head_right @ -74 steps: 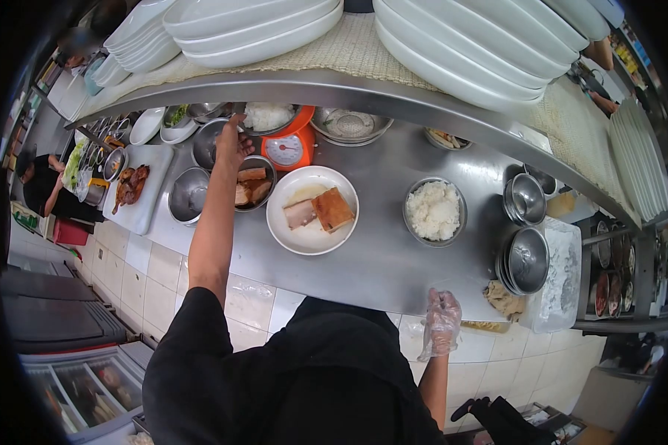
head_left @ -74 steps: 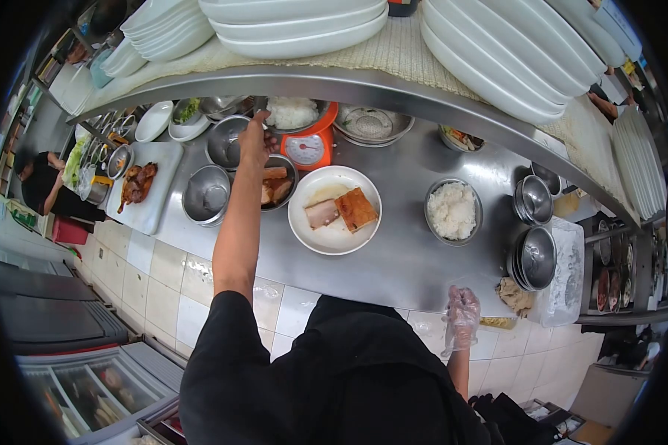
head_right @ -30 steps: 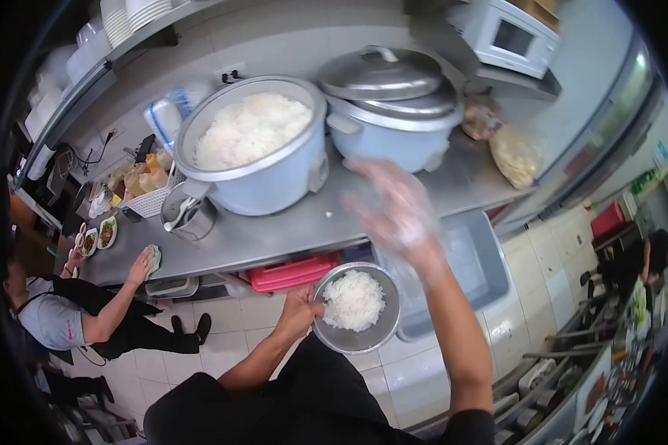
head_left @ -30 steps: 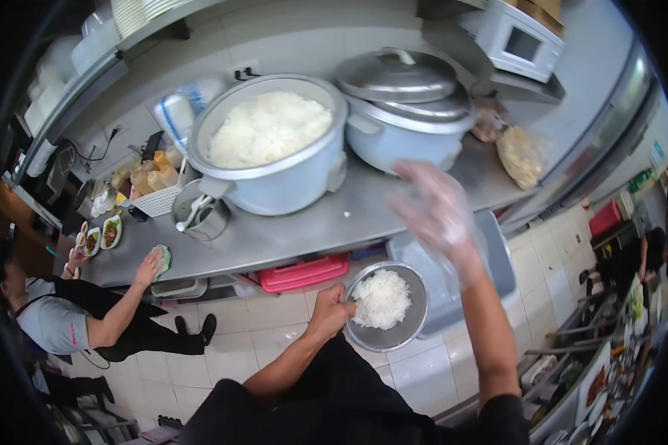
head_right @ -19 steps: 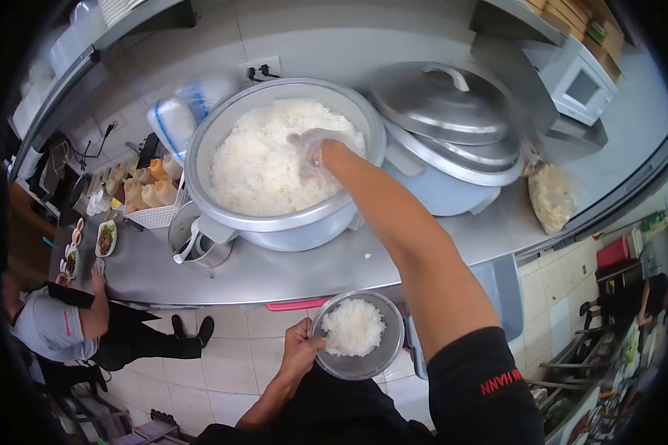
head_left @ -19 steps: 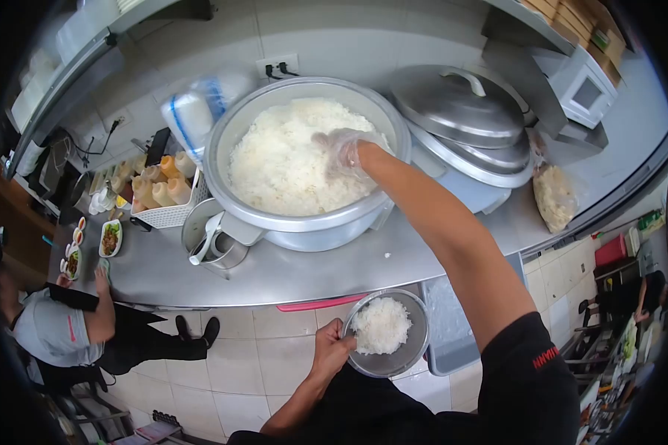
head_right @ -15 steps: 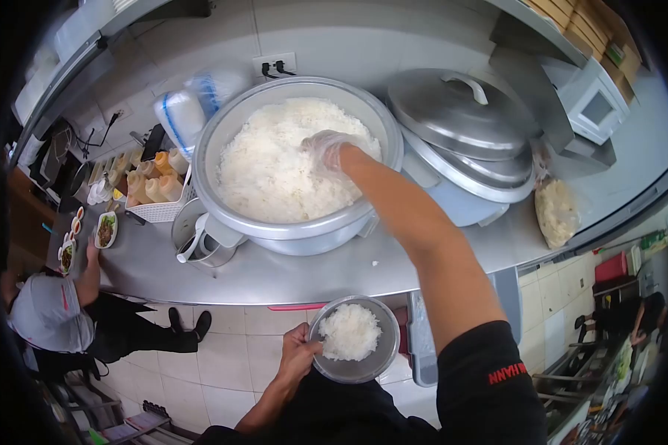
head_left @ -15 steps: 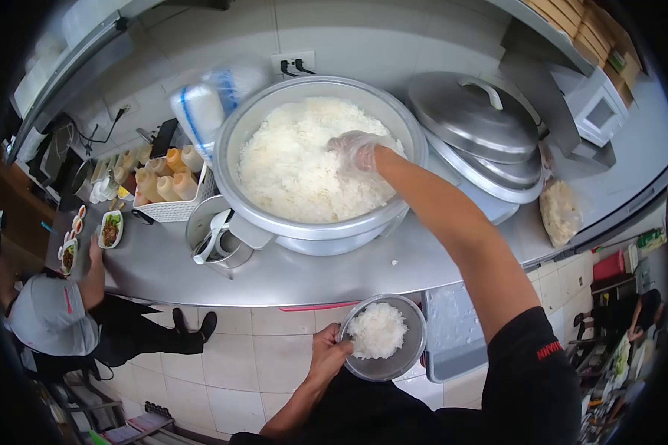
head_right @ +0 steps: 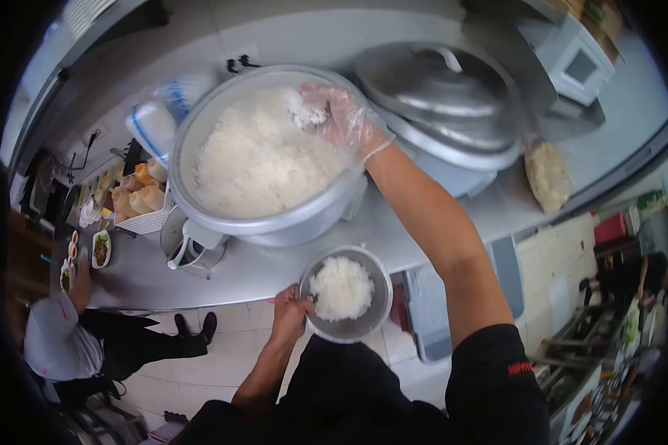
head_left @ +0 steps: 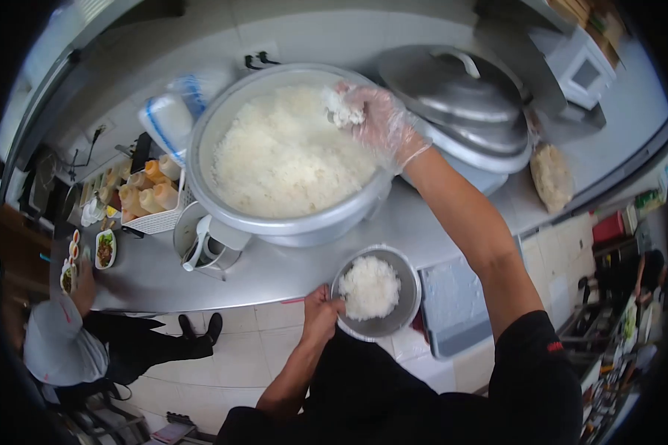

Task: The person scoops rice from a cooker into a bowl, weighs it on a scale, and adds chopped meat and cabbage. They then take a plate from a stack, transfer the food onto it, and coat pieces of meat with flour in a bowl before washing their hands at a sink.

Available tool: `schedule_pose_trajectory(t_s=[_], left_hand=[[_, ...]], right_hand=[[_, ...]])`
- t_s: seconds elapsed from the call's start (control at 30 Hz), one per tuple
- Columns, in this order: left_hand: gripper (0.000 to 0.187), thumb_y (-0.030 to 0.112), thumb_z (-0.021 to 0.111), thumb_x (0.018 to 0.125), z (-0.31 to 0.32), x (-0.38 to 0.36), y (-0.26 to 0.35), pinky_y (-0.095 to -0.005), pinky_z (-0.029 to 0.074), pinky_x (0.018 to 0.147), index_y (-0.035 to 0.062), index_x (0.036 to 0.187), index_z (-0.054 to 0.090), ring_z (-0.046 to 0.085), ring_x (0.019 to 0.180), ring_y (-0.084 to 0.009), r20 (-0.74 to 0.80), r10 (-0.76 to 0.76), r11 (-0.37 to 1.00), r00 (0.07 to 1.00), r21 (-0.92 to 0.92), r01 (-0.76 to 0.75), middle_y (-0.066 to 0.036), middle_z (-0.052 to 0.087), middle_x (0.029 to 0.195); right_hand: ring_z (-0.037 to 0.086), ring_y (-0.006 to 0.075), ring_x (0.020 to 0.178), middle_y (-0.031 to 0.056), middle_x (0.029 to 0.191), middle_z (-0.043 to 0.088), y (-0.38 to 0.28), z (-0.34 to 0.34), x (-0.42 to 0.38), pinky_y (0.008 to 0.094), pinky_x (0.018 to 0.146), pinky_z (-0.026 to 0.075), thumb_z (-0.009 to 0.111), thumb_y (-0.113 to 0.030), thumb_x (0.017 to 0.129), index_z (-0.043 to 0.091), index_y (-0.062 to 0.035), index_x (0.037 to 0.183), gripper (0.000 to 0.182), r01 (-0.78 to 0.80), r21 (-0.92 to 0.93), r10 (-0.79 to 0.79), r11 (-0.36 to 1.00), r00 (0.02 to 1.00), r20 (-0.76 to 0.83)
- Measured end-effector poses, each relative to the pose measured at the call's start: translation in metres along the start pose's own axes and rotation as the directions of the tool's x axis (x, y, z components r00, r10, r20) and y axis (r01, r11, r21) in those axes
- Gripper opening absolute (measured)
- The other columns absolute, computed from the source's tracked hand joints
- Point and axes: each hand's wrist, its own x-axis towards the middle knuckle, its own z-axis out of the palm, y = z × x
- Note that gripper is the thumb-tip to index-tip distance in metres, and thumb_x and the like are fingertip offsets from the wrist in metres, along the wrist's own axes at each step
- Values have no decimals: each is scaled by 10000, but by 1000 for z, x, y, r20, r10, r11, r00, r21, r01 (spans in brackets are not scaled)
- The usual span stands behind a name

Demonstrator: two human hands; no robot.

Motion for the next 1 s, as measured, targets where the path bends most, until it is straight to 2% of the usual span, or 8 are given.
schedule_pose_trajectory(t_s=[0.13,0.2,0.3,0.53,0.63,0.77,0.87,1.0], left_hand=[[207,-134,471,530,0,17,-8,-228,396,522,-13,687,526,499,580,-117,131,34,999,991,21,-37,-62,552,674],[210,-134,470,531,15,14,-3,-228,401,525,-21,699,530,507,583,-122,179,-11,999,984,46,3,-67,561,684],[214,-133,470,533,46,1,-5,-229,407,527,-30,710,532,513,581,-127,296,-43,996,954,88,18,-71,573,695],[360,-98,466,553,144,-85,-94,-227,425,581,-76,895,573,533,633,-125,680,-264,921,684,388,-30,-58,589,762],[465,-68,436,541,184,-171,-148,-259,468,688,-102,993,539,580,752,-172,780,-467,854,417,521,-18,-112,602,885],[489,-67,435,546,192,-280,-247,-279,480,698,-110,1026,519,586,762,-203,703,-711,703,-19,709,-59,-126,597,893],[409,-50,468,589,188,-368,-309,-259,455,672,-92,991,530,553,730,-161,561,-804,592,-196,785,-181,-85,582,845],[270,-60,484,607,165,-513,-389,-256,438,675,-69,872,535,529,734,-164,327,-824,500,-463,805,-321,-95,564,817]], right_hand=[[561,228,906,106,944,537,-13,16,-110,310,737,494,608,-113,703,516,-31,984,306,111,22,-111,994,994,-21],[561,244,911,73,961,549,-12,11,-176,322,765,477,626,-130,695,537,-60,960,289,22,-428,28,903,993,112],[566,259,930,81,1003,560,22,11,-279,347,829,456,659,-163,696,560,-118,1007,330,91,-990,-100,109,992,81],[488,307,1127,173,1233,486,71,5,-515,392,946,402,600,-80,717,505,-54,1188,481,-405,-914,-727,24,620,-294],[440,363,1169,210,1279,427,108,35,-612,435,999,341,566,-143,728,446,14,1215,525,-700,-707,-668,-105,576,-471],[481,358,1122,197,1225,474,187,85,-734,434,952,387,573,-187,733,493,-6,1160,471,-886,-389,-818,253,18,-575],[554,321,1010,160,1079,574,239,134,-804,412,862,443,574,-170,752,578,-18,1030,316,-869,-367,-940,332,-336,-54],[586,206,781,101,847,618,331,206,-881,322,651,473,608,-120,789,622,-18,873,133,-378,-249,-323,892,-917,234]])
